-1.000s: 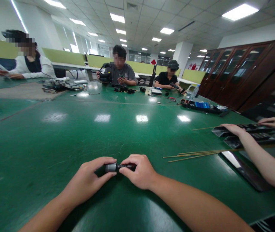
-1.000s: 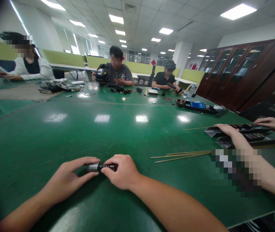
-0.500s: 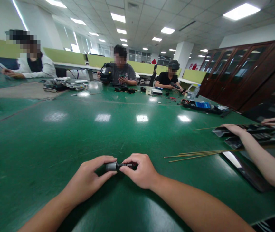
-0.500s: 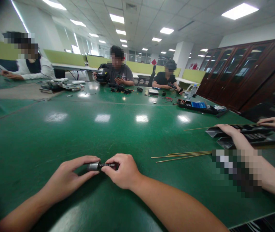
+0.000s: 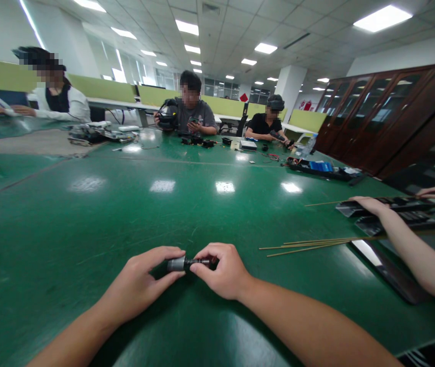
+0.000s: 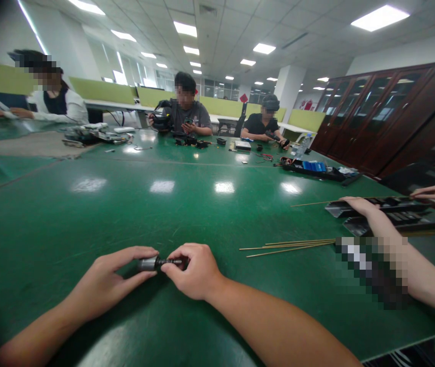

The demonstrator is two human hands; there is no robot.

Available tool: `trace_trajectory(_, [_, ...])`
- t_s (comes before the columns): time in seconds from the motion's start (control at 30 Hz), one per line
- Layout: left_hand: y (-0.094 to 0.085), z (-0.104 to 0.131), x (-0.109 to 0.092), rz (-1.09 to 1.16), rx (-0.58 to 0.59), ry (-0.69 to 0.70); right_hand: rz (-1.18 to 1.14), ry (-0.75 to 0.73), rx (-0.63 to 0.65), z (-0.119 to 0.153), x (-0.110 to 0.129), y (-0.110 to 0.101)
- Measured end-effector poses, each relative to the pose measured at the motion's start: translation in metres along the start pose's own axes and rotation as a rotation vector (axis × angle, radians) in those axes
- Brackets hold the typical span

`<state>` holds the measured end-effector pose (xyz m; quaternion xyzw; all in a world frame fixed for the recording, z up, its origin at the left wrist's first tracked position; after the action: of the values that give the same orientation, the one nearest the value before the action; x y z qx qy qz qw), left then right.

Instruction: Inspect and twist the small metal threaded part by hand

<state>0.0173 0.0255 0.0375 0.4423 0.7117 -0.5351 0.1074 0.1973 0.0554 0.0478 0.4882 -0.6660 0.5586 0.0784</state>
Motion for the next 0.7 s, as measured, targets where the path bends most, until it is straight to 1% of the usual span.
trace_trajectory(0.2, [-0.002,0.0,0.002,0.0,-0.018,0.002,-0.04,0.064,0.015,0.002,-0.007,0.003])
trace_trajectory(0.5, [-0.007,-0.001,0.0,-0.018,-0.044,0.004,-0.024,0.05,-0.037,0.0,-0.002,-0.006])
trace_trajectory(0.7, [-0.008,-0.002,0.001,-0.005,-0.048,-0.02,-0.036,0.058,-0.045,0.0,-0.001,-0.009])
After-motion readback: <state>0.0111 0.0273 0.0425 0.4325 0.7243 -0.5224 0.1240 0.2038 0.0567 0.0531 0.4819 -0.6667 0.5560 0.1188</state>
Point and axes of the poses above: each hand's wrist, its own z-axis away from the middle knuckle, its own y-axis out of the palm, x = y × z, the point moved 8 cm from there along -z, towards the middle knuckle, and after that the axes turned 12 degrees about z, right-handed, at the moved point
